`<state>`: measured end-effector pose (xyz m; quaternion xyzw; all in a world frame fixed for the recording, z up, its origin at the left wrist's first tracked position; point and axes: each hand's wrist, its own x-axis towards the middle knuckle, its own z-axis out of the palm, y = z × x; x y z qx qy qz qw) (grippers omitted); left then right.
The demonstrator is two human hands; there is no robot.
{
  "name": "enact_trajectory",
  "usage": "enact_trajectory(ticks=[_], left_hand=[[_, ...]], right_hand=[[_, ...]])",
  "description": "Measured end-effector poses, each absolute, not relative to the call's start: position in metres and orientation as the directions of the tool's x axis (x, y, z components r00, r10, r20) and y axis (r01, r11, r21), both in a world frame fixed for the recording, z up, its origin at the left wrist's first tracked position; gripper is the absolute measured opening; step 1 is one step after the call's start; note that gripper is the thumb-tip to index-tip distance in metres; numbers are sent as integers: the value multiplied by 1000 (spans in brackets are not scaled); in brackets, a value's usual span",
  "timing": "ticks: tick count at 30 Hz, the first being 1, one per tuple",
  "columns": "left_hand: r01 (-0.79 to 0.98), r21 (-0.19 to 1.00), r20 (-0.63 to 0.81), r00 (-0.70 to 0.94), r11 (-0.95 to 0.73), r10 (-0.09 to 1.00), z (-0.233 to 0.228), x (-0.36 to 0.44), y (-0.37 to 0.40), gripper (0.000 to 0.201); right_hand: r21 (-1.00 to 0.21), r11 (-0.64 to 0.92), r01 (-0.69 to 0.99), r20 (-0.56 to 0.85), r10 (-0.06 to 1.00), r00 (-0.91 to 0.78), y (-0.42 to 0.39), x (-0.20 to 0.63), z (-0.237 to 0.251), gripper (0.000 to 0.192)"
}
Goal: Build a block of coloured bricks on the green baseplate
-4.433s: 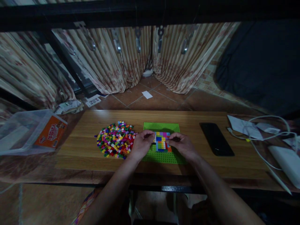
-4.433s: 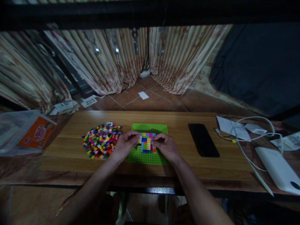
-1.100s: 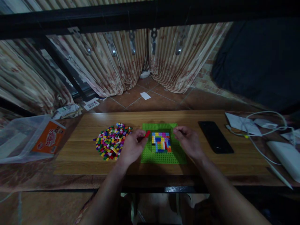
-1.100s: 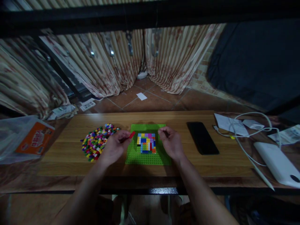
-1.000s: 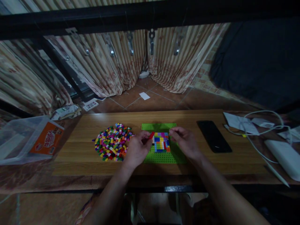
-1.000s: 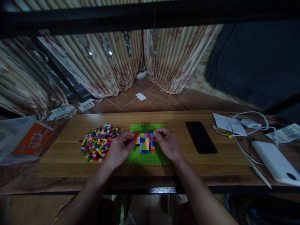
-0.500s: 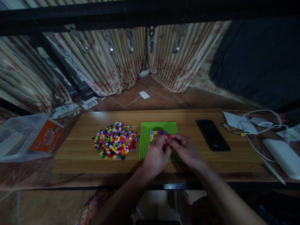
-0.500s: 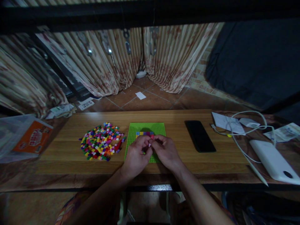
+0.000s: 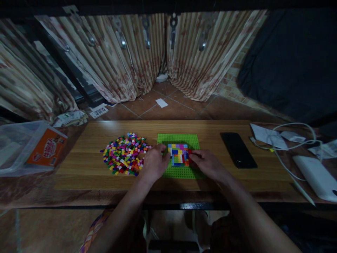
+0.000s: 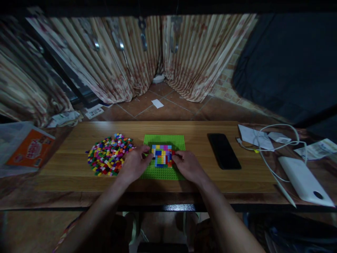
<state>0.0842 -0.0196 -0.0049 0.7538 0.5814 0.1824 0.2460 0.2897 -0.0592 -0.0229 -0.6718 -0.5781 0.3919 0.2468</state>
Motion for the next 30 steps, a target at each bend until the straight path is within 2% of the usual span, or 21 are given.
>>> enact_trajectory(ticks=[6, 10, 18, 30], left_hand=[[820, 521, -62, 314, -238, 947, -7, 92, -28, 19], [830, 504, -73, 316, -239, 946, -9, 92, -28, 20], [832, 501, -79, 319, -239, 944, -6, 91, -28, 18], [839, 491, -100, 323, -236, 941, -5, 92, -30, 21]], right_hand=[[-642, -108, 759, -129, 991, 33, -62, 283, -16, 36], [-560, -106, 821, -94, 994, 64, -66, 278, -14, 36], [-531, -136, 836, -115, 989, 88, -67, 277, -12, 37], [-584, -130, 801, -82, 991, 101, -67, 274, -17, 33]])
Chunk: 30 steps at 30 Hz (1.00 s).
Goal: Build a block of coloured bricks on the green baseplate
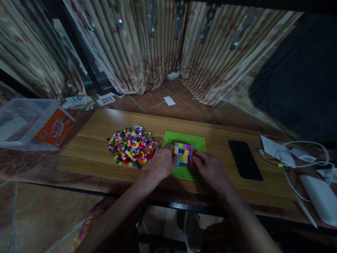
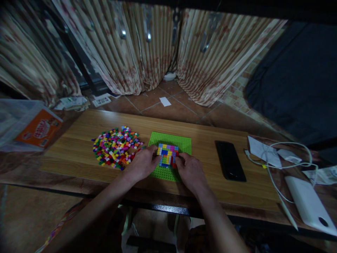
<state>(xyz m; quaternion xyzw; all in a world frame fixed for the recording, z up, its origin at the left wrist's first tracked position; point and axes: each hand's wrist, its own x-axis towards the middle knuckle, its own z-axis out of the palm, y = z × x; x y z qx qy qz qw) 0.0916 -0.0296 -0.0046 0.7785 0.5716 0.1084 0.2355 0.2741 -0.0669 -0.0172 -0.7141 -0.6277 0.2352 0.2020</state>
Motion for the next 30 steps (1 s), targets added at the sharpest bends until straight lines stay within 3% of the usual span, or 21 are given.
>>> enact_trajectory(ticks=[16, 23, 30], left_hand=[[836, 482, -77, 338, -261, 938, -9, 91, -30, 22], [833, 495, -90, 334, -249, 938, -7, 92, -30, 22], [836, 491, -89, 326, -244, 941, -10, 93, -31, 23]], right_hand=[[-652, -176, 738, -72, 983, 170, -60, 276, -21, 40], [-765, -272, 584, -191, 962, 197, -58, 281, -29, 44], [-778, -280, 563, -201, 959, 199, -58, 281, -33, 41]])
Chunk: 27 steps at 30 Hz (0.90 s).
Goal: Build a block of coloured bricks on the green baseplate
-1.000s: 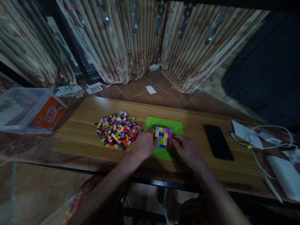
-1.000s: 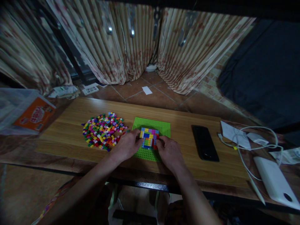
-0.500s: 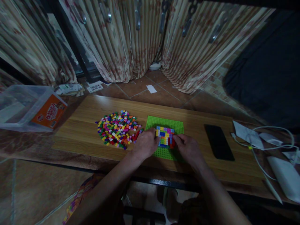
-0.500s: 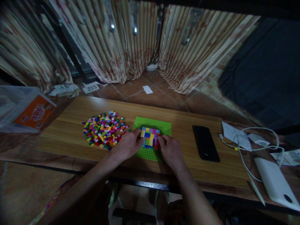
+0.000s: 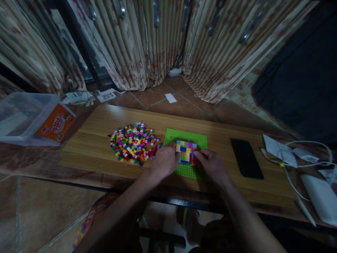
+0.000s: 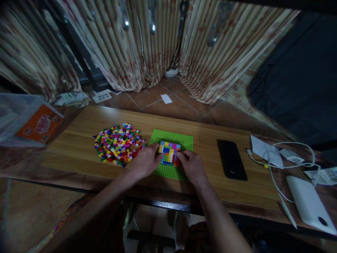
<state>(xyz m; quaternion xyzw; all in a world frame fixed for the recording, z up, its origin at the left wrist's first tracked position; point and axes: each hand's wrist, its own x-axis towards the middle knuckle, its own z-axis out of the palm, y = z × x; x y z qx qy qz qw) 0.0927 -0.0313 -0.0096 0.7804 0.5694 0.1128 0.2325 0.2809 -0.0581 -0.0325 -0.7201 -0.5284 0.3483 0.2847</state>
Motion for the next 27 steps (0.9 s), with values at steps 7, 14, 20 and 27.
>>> enact_trajectory(ticks=[7, 14, 20, 27], left_hand=[[847, 471, -101, 329, -246, 939, -7, 93, -32, 25], [855, 464, -159, 338, -232, 928, -4, 91, -31, 25], [846, 499, -134, 291, -189, 947, -15, 94, -32, 24], [773, 613, -109, 284, -160, 953, -18, 109, -36, 29]], right_hand=[[-723, -185, 666, -74, 979, 192, -63, 274, -38, 45], [-807, -310, 502, -267, 951, 158, -62, 288, -39, 59], [-754, -221, 619, -248, 968, 43, -61, 289, -36, 49], [-644, -227, 731, -144, 974, 175, -47, 295, -36, 45]])
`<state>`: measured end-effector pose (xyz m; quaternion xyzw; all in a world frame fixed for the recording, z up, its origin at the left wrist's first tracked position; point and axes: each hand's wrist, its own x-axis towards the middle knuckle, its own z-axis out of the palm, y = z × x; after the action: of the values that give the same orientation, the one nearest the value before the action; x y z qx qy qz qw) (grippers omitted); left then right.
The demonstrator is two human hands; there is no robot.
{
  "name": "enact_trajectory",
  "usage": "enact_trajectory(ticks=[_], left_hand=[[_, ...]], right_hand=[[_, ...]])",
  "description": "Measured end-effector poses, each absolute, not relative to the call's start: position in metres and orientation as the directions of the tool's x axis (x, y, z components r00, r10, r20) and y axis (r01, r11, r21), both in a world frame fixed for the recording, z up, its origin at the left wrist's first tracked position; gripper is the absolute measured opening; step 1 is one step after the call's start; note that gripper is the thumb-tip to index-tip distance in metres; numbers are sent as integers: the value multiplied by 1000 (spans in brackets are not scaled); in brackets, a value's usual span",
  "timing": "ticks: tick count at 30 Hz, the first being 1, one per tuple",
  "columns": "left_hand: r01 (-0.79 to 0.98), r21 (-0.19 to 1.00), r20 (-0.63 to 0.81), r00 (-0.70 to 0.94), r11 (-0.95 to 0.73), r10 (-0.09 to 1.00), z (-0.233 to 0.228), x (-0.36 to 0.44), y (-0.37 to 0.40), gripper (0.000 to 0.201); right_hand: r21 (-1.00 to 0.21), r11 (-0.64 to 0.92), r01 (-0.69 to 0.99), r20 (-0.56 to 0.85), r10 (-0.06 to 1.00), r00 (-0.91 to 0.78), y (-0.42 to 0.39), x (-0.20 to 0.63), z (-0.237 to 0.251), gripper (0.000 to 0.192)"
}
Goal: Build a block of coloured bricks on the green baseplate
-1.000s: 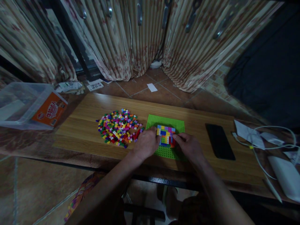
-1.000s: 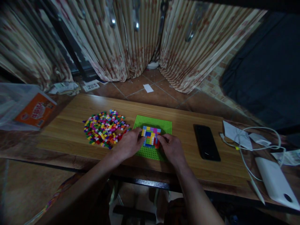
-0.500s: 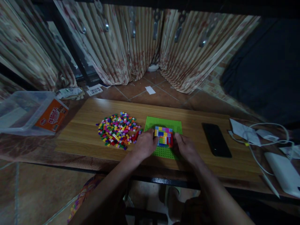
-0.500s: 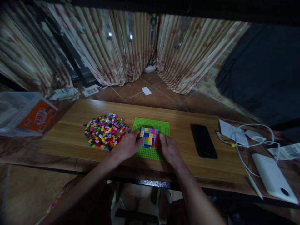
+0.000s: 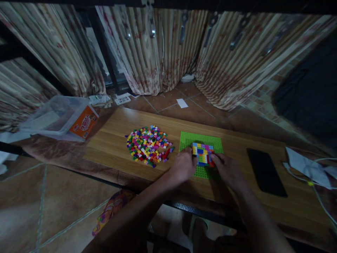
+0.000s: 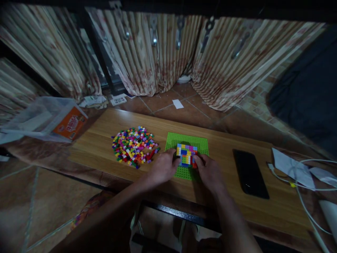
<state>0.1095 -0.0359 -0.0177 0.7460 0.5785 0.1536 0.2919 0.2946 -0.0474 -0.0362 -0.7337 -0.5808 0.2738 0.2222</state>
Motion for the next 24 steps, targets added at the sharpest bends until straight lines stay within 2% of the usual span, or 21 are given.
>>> enact_trajectory(ticks=[4, 9, 16, 19, 24], left_hand=[[800, 574, -115, 286, -171, 951, -12, 99, -27, 27], [902, 427, -114, 119, -59, 986, 6, 58, -12, 26], [986, 167, -221, 25, 13, 975, 4, 40, -12, 31], [987, 158, -224, 42, -6, 974, -1, 40, -11, 29], [976, 212, -209, 98, -52, 973, 1, 33, -6, 31]], right_hand=[[-610, -250, 752, -183, 968, 174, -46, 297, -34, 44], [-555, -222, 802, -149, 975, 167, -47, 293, -30, 49], [-552, -240, 798, -44, 965, 259, -41, 290, -29, 52], [-591, -162, 791, 52, 970, 238, -39, 289, -33, 55], [-606, 37, 795, 146, 987, 66, -33, 286, -41, 55]])
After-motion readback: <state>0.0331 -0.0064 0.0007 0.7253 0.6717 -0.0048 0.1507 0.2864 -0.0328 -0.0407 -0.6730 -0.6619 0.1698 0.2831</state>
